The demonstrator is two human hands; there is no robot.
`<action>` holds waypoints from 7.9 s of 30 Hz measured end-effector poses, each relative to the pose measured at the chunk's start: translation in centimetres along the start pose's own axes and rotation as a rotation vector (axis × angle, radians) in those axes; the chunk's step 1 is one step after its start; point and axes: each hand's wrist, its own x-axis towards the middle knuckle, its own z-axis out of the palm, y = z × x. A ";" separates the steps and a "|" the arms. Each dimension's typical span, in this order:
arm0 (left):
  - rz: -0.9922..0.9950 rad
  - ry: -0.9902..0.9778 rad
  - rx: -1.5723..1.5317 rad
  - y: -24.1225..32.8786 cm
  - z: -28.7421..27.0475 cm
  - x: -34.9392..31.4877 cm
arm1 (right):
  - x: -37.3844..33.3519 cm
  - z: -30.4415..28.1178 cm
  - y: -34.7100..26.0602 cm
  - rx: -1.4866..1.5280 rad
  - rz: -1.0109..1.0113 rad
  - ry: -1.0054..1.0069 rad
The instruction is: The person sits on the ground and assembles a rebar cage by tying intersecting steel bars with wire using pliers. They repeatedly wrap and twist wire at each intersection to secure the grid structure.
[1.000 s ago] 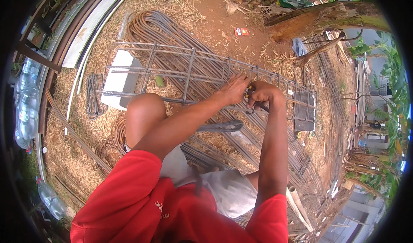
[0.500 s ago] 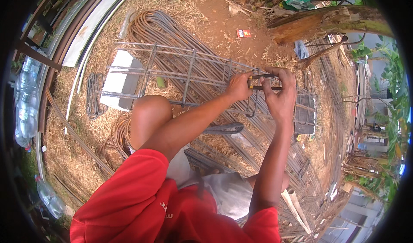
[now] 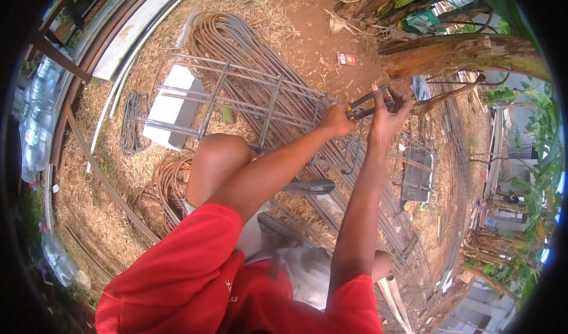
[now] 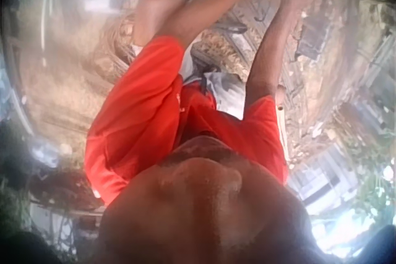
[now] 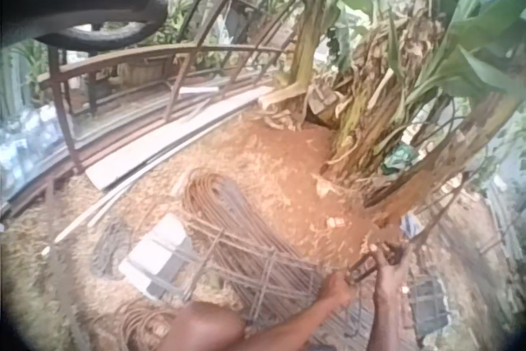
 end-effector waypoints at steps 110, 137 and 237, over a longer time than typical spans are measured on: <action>-0.052 -0.976 -0.138 10.2 -25.0 -12.7 | -5.5 -7.6 -19.4 -0.142 0.254 -0.549; 0.088 -0.612 -0.674 10.0 -27.8 -11.5 | -6.1 4.1 -25.1 -0.499 0.053 -0.784; 0.590 -0.830 0.737 7.5 26.3 -3.3 | -2.7 -41.8 17.5 -0.001 0.631 -0.646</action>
